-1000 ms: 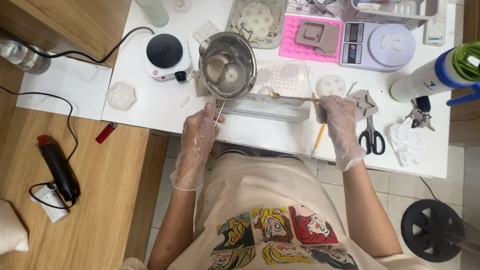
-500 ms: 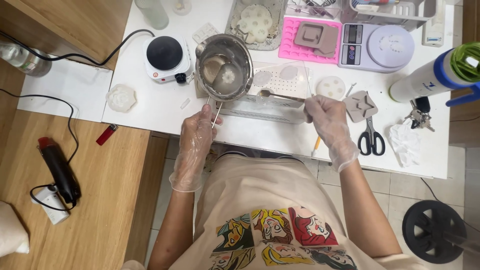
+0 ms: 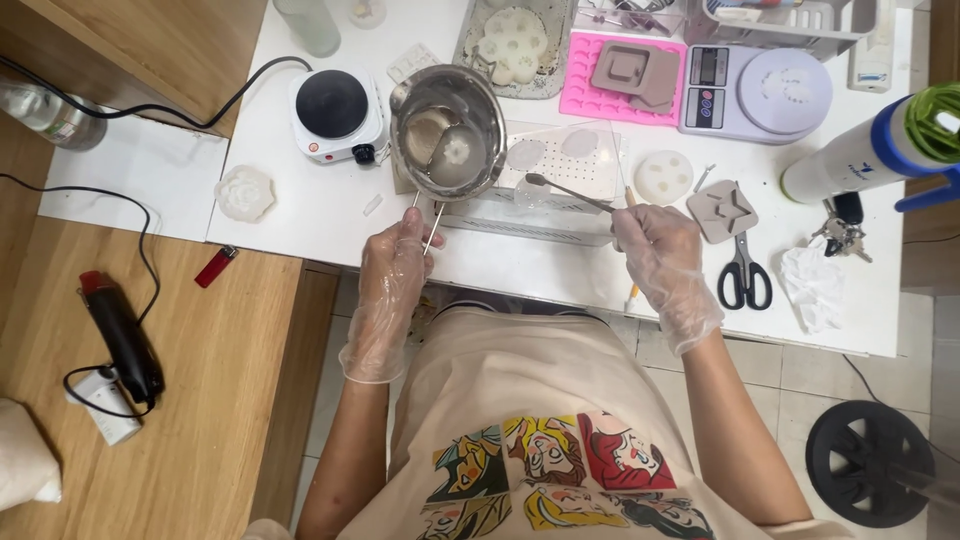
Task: Threading and positioning a wick through a silicone candle mold using a small poker tool.
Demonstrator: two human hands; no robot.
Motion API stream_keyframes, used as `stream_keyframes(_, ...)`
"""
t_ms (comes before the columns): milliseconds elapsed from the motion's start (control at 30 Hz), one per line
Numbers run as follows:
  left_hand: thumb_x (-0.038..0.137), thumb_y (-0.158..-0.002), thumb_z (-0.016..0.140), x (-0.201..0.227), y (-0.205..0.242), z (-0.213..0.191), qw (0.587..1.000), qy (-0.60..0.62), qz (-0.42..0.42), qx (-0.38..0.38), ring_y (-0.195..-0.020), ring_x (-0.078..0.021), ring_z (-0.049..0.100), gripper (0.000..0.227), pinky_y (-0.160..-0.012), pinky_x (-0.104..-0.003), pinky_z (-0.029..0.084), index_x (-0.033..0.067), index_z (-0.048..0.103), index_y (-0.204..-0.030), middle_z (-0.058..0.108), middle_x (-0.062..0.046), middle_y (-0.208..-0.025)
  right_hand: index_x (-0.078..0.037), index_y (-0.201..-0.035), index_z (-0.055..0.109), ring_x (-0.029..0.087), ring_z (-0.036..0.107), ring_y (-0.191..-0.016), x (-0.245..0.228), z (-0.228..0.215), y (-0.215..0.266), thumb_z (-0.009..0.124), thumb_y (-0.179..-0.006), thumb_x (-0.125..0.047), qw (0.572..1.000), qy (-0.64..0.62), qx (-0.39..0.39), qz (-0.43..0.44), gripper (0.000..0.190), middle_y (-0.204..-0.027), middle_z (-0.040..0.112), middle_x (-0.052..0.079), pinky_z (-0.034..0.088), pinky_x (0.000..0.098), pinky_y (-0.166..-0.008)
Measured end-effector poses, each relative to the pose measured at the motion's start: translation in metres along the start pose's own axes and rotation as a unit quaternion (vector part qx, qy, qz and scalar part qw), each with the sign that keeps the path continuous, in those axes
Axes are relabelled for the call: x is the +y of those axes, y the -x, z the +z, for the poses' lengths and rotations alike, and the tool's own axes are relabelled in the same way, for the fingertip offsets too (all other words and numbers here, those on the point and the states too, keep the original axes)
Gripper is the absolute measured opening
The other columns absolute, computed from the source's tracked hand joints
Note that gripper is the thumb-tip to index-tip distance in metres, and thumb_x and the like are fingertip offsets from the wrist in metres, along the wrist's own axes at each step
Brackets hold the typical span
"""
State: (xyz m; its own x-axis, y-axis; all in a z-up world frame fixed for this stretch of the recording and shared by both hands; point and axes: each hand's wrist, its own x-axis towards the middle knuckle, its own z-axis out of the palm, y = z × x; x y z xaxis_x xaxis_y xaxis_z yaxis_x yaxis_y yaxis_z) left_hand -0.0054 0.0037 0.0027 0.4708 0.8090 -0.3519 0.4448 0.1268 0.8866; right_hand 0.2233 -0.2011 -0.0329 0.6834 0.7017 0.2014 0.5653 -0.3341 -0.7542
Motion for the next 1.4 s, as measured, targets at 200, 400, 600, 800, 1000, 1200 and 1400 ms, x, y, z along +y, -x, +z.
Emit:
stream_keyframes(200,0.053,-0.102,0.044,-0.002,-0.004,0.002,1.0,-0.009,-0.01,0.002,-0.053,-0.0088,0.043,0.061,-0.049,-0.026,0.037,0.0039,0.071,-0.079,0.048,0.001,-0.055,-0.003,-0.079,0.069,0.01,0.054,-0.062,0.004,0.0,0.0,0.061,-0.102,-0.026,0.964,-0.222,0.009,0.149,0.032,-0.068,0.063,0.003,0.045,0.0267,-0.06)
stream_keyframes(400,0.054,-0.103,0.044,-0.002,-0.002,0.001,1.0,0.001,0.004,-0.006,-0.053,-0.0085,0.043,0.062,-0.049,-0.025,0.035,0.0042,0.072,-0.079,0.047,0.001,-0.054,-0.004,-0.073,0.062,0.01,0.052,-0.056,0.007,0.005,-0.01,0.061,-0.097,-0.018,0.915,-0.339,0.052,0.213,0.027,-0.064,0.06,0.003,0.041,0.0258,-0.055)
stream_keyframes(600,0.054,-0.102,0.044,-0.002,-0.001,0.0,1.0,0.004,-0.015,0.002,-0.052,-0.0082,0.043,0.061,-0.047,-0.025,0.034,0.0053,0.072,-0.079,0.047,0.002,-0.055,-0.005,-0.074,0.061,0.012,0.05,-0.053,0.032,0.018,-0.006,0.058,-0.097,-0.019,0.895,-0.378,0.052,0.231,0.027,-0.061,0.057,0.004,0.038,0.0264,-0.053)
stream_keyframes(800,0.055,-0.102,0.043,-0.009,-0.005,0.0,0.999,0.03,-0.029,-0.008,-0.051,-0.0076,0.042,0.062,-0.045,-0.024,0.033,0.0038,0.071,-0.079,0.045,0.003,-0.055,-0.007,-0.073,0.059,0.012,0.047,-0.054,0.015,0.019,-0.014,0.054,-0.102,-0.022,0.908,-0.38,0.039,0.172,0.033,-0.062,0.053,0.003,0.039,0.0265,-0.054)
stream_keyframes(1000,0.053,-0.102,0.044,-0.011,-0.008,-0.003,0.991,0.102,-0.074,-0.034,-0.045,-0.0072,0.033,0.062,-0.04,-0.024,0.024,0.0017,0.07,-0.081,0.042,0.003,-0.053,-0.005,-0.078,0.064,0.012,0.051,-0.059,-0.027,0.057,-0.054,0.056,-0.105,-0.03,0.933,-0.334,-0.08,0.109,0.037,-0.068,0.059,0.002,0.039,0.0277,-0.055)
stream_keyframes(1200,0.049,-0.105,0.04,-0.008,-0.012,-0.02,0.984,0.139,-0.108,-0.021,-0.043,-0.0068,0.03,0.058,-0.039,-0.025,0.023,0.0025,0.069,-0.086,0.04,0.005,-0.053,-0.006,-0.095,0.078,0.014,0.059,-0.063,-0.126,0.045,-0.081,0.07,-0.088,-0.046,0.946,-0.09,-0.226,0.217,0.042,-0.07,0.066,0.003,0.048,0.0336,-0.059)
stream_keyframes(1400,0.044,-0.108,0.032,-0.023,-0.074,-0.064,0.99,0.119,-0.074,0.03,-0.041,-0.0077,0.034,0.055,-0.037,-0.024,0.031,0.0082,0.065,-0.082,0.043,0.005,-0.052,-0.006,-0.095,0.079,0.015,0.058,-0.069,-0.088,0.016,-0.053,0.069,-0.087,-0.049,0.963,-0.082,-0.162,0.2,0.045,-0.075,0.068,0.005,0.045,0.0332,-0.063)
